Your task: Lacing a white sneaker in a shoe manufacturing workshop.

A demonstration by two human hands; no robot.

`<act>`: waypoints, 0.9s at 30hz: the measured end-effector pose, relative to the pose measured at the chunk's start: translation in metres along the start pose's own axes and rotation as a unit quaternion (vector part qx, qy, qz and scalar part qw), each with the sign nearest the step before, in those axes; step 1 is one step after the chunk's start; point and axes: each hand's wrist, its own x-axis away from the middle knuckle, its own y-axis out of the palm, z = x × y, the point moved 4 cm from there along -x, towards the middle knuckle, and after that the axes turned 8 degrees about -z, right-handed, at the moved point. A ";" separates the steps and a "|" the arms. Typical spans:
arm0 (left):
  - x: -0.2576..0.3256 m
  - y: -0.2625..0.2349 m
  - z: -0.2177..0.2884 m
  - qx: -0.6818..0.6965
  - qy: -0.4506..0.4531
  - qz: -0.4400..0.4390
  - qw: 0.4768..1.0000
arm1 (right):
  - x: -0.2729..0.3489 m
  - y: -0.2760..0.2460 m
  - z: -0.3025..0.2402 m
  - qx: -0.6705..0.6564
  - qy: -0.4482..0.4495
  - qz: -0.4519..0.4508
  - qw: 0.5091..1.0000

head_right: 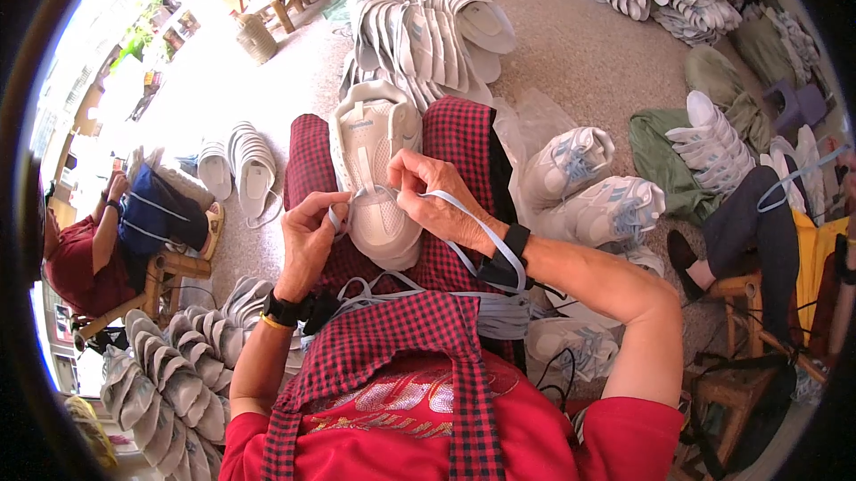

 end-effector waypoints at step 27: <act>0.005 0.006 0.013 -0.156 0.100 0.066 0.980 | -0.005 -0.005 -0.006 0.110 0.050 -0.044 0.992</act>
